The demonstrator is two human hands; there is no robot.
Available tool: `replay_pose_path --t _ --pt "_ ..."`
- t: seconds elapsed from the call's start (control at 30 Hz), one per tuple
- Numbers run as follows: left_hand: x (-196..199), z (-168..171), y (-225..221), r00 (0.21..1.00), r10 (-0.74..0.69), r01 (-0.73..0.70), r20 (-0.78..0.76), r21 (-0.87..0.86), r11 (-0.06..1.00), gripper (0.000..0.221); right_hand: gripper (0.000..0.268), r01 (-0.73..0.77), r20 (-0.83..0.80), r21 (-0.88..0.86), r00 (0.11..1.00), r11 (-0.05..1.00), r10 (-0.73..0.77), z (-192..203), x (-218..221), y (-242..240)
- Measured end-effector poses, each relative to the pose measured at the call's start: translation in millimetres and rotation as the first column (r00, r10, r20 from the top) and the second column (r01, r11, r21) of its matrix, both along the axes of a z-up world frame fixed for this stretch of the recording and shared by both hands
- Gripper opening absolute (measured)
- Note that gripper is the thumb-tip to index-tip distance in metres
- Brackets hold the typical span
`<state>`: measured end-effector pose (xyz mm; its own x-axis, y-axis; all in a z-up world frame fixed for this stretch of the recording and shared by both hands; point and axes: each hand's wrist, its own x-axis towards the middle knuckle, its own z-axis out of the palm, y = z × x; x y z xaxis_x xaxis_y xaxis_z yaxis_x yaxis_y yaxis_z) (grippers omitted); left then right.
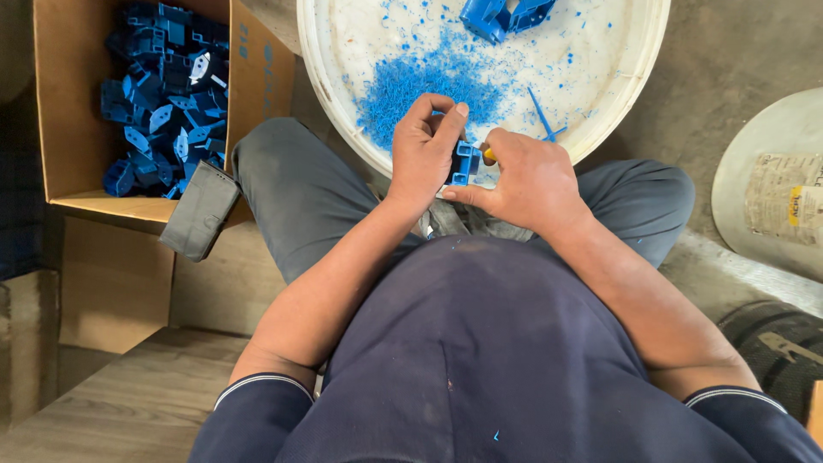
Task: The person cleans plastic parts by using a utility knife to scrape excess material from the edges and internal surfaces of blue plastic components.
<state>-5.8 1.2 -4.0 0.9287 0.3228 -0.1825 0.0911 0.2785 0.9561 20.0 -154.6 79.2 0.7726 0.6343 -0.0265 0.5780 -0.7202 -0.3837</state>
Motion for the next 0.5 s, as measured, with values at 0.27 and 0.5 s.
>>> replay_pose_path --t 0.27,0.5 --pt "0.1 6.1 1.1 1.000 -0.005 0.005 0.005 -0.052 0.999 0.016 0.070 -0.022 0.035 0.034 0.999 0.999 0.021 -5.5 -1.9 -2.3" --pt "1.9 8.1 3.4 1.000 0.002 -0.001 0.016 -0.085 0.996 0.018 0.058 -0.050 0.078 0.079 0.996 0.996 0.044 -6.8 -7.1 -1.0"
